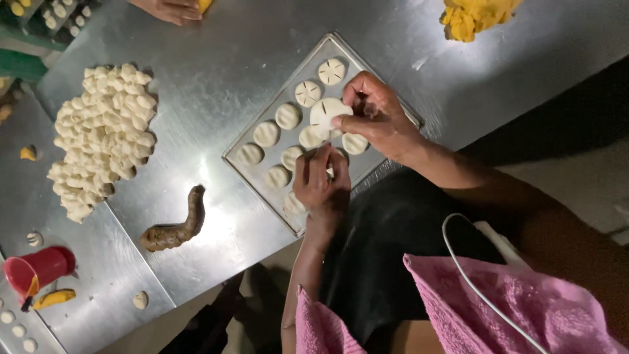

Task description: Shaping small pieces of dough into rounds, arranging them on a tray, and scoring a star pattern on top of each piece.

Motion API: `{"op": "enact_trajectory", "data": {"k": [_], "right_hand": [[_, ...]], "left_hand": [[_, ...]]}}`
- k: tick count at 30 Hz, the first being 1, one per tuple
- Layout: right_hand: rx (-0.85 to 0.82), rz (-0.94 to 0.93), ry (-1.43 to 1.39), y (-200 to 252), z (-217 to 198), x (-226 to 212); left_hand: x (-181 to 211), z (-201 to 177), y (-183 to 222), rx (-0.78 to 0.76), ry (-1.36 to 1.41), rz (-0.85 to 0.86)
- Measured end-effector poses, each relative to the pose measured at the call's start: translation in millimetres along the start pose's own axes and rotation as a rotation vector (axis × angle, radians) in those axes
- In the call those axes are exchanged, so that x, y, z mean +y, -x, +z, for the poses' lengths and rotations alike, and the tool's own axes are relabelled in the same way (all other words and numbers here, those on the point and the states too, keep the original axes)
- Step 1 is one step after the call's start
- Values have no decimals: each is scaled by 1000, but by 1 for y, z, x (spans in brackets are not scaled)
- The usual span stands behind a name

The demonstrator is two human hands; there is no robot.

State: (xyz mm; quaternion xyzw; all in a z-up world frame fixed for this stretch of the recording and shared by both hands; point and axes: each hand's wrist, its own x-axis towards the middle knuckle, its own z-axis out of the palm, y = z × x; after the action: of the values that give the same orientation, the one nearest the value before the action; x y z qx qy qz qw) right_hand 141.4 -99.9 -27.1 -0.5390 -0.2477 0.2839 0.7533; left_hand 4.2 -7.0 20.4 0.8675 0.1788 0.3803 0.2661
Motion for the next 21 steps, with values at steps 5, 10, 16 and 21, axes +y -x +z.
{"op": "enact_trajectory", "data": {"k": [5,10,16,21], "right_hand": [[50,-15,-16,-8,13,-34],[30,36,55,-5,11,-21],[90,31,-49,-5,7,-10],[75,93,-147,-11,8,-27]], "left_hand": [[-27,11,17,-95,-56,-21],[-2,-4,1,-14,-13,-47],[-18,7,8,-87,39,-6],[-5,-4,6,-69,-16,-85]]}}
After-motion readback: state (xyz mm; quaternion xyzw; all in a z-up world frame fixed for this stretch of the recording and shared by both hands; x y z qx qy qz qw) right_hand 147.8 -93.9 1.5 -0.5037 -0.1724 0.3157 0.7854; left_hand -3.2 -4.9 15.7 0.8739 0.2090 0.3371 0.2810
